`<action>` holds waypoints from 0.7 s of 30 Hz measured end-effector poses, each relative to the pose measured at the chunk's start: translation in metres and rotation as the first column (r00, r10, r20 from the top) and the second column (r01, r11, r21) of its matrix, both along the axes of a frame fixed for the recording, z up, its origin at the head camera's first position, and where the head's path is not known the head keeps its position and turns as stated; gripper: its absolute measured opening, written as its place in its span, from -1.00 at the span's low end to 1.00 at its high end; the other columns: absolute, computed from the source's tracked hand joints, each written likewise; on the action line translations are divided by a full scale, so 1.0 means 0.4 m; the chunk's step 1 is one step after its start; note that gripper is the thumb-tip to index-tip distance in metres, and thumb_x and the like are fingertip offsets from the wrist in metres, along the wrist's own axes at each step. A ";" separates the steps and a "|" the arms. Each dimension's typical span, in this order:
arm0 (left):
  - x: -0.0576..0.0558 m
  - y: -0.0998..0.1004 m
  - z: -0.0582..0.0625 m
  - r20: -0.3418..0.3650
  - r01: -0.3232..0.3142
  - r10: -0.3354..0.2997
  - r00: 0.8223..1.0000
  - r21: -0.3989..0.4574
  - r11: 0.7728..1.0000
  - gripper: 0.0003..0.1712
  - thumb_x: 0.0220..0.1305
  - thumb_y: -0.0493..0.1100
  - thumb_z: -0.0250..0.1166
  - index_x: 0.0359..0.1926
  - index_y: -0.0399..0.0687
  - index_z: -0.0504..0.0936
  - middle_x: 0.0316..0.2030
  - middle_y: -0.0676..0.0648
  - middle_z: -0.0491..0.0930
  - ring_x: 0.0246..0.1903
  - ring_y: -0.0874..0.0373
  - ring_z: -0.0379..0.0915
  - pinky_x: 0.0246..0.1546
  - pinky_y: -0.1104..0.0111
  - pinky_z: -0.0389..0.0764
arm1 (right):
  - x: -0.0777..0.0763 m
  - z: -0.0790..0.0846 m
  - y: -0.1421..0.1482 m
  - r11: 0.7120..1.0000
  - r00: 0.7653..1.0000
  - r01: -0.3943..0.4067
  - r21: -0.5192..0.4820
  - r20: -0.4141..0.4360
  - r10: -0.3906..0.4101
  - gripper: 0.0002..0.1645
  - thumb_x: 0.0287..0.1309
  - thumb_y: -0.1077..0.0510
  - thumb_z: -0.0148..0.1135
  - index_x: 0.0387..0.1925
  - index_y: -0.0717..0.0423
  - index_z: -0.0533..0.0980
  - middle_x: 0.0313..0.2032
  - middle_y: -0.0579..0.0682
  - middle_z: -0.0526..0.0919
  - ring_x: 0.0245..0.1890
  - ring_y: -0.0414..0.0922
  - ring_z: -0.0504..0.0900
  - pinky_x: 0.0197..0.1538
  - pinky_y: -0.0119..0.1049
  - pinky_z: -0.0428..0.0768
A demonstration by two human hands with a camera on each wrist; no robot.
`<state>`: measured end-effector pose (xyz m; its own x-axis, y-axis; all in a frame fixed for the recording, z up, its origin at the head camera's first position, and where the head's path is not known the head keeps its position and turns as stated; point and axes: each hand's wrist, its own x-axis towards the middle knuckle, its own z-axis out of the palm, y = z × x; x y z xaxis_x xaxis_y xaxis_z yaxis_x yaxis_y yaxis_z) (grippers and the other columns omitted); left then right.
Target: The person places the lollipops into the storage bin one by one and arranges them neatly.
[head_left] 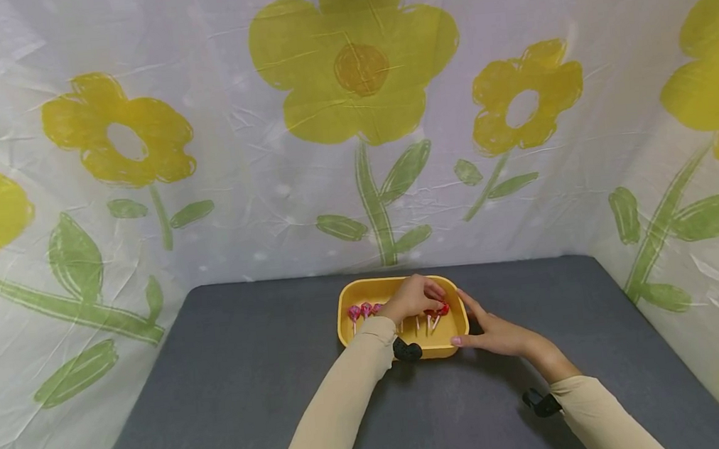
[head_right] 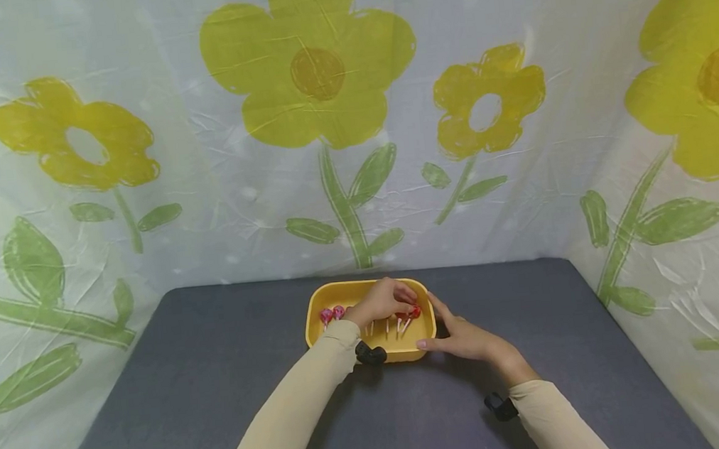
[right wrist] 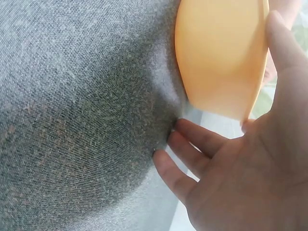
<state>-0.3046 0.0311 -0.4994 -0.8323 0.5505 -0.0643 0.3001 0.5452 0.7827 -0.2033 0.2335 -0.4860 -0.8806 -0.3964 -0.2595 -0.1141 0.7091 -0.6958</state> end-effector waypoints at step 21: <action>0.000 -0.006 0.012 -0.017 -0.030 0.029 0.999 -0.020 0.999 -0.84 0.24 -0.22 0.40 -0.15 -0.10 0.77 -0.22 -0.08 0.78 -0.37 0.17 0.68 -0.42 0.49 0.64 | -0.008 -0.007 0.005 1.000 1.000 0.004 0.008 0.012 -0.004 0.30 0.21 -0.32 0.24 0.57 -0.16 -0.43 0.47 0.35 0.16 0.48 0.31 0.15 0.37 0.35 0.23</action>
<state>-0.3045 0.0287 -0.4946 -0.8492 0.5246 -0.0610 0.2967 0.5695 0.7666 -0.2064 0.2357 -0.4887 -0.8791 -0.3909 -0.2727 -0.1033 0.7148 -0.6917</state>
